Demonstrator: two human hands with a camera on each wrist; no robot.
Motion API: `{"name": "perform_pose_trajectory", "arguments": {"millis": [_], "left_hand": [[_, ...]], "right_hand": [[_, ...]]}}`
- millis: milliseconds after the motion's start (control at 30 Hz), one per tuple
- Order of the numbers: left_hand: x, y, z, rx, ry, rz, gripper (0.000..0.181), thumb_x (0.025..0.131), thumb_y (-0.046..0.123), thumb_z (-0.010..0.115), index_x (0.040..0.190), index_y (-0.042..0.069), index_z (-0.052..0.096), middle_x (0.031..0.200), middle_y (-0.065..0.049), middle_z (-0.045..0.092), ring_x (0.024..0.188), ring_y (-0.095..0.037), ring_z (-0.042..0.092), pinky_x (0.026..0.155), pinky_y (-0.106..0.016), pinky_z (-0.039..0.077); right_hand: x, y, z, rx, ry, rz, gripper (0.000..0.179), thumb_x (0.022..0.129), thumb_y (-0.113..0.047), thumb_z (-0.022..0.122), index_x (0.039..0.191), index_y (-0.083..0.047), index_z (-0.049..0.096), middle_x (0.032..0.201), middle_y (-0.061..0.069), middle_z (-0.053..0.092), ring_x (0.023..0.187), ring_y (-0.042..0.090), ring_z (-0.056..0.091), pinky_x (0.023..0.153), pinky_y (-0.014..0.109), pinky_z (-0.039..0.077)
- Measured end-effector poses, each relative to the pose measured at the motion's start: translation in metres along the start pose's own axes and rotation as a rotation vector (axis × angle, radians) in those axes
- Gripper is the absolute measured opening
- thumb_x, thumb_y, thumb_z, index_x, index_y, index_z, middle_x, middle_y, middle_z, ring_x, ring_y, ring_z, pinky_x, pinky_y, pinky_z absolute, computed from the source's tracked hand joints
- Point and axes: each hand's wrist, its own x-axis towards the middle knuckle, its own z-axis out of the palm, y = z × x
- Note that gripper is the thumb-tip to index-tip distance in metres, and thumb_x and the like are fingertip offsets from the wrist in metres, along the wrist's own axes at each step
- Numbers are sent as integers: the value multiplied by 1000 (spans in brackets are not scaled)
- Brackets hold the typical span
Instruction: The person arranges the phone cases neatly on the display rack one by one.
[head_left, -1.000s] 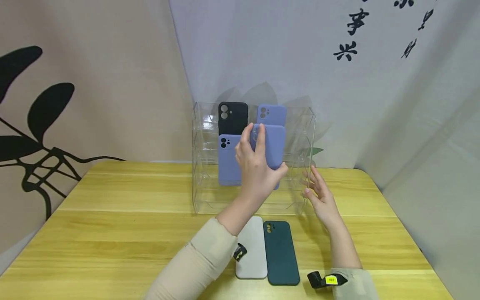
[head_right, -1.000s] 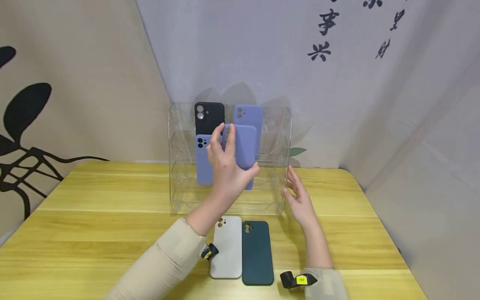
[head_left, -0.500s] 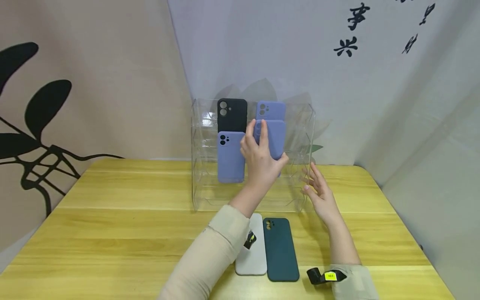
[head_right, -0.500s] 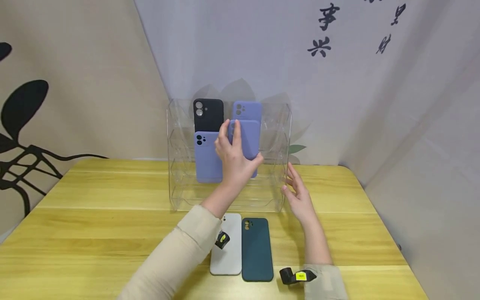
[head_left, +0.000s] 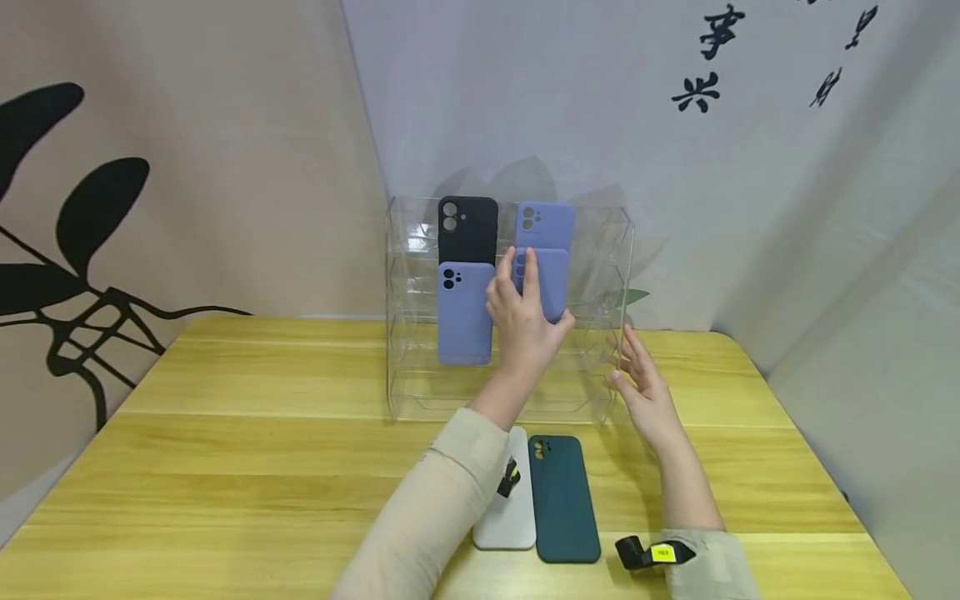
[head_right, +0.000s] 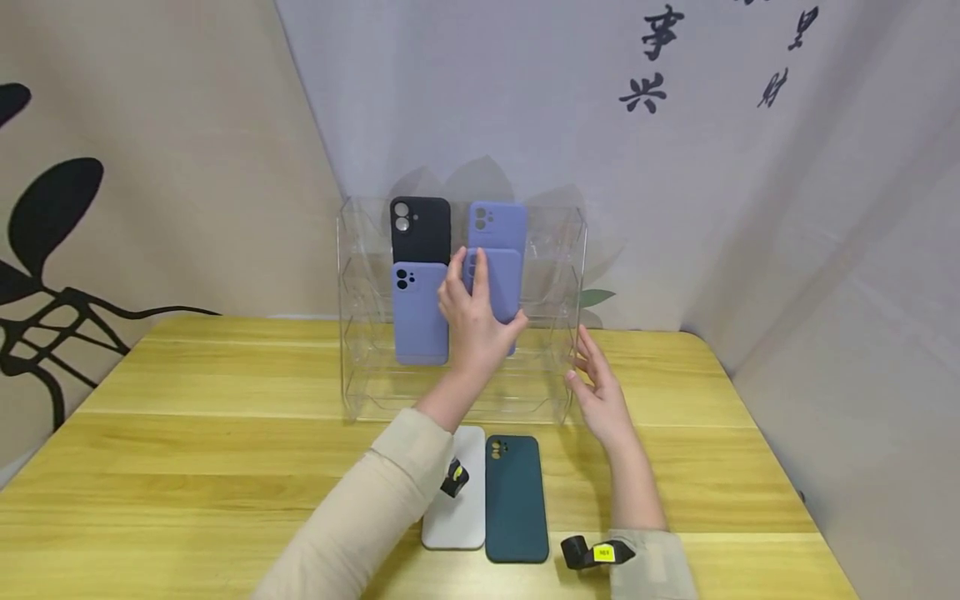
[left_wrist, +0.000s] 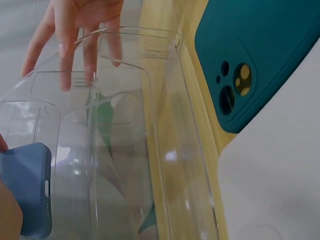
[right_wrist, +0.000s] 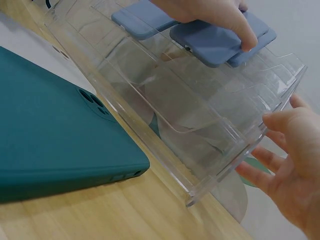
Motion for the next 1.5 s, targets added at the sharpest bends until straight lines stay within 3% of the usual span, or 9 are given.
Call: {"name": "perform_pose_trajectory", "arguments": {"millis": [567, 833, 1033, 1267, 1500], "left_hand": [[-10, -4, 10, 29, -47, 0, 104, 62, 25, 87, 148, 3, 32, 150, -16, 18, 119, -35, 34, 95, -46, 33], [-20, -3, 11, 76, -59, -19, 102, 66, 24, 84, 149, 4, 29, 150, -16, 16, 120, -35, 33, 94, -47, 33], [-24, 0, 7, 104, -77, -55, 104, 67, 26, 85, 151, 5, 26, 150, -18, 17, 122, -36, 33, 96, -48, 33], [-28, 6, -4, 26, -77, -119, 103, 66, 24, 86, 149, 3, 28, 148, -20, 23, 125, -38, 31, 98, -51, 32], [-31, 17, -30, -106, -93, -207, 104, 65, 22, 88, 148, 3, 30, 147, -19, 26, 129, -38, 29, 99, -55, 29]], "right_hand": [[1, -2, 0, -2, 6, 16, 66, 95, 13, 43, 152, -4, 16, 145, 29, 32, 125, 52, 35, 85, 25, 49], [1, -2, 0, 3, 10, 3, 67, 94, 14, 44, 152, -6, 17, 144, 31, 33, 124, 52, 36, 84, 24, 49], [1, 12, -2, 7, 7, 4, 70, 95, 11, 45, 154, -13, 17, 145, 29, 33, 125, 50, 37, 84, 23, 49], [-1, -1, 0, -10, 3, 14, 70, 95, 11, 44, 154, -14, 18, 145, 29, 33, 125, 51, 36, 85, 23, 48], [0, -2, 0, -6, 1, 10, 68, 95, 12, 44, 153, -7, 16, 145, 29, 33, 124, 53, 35, 85, 23, 48]]}}
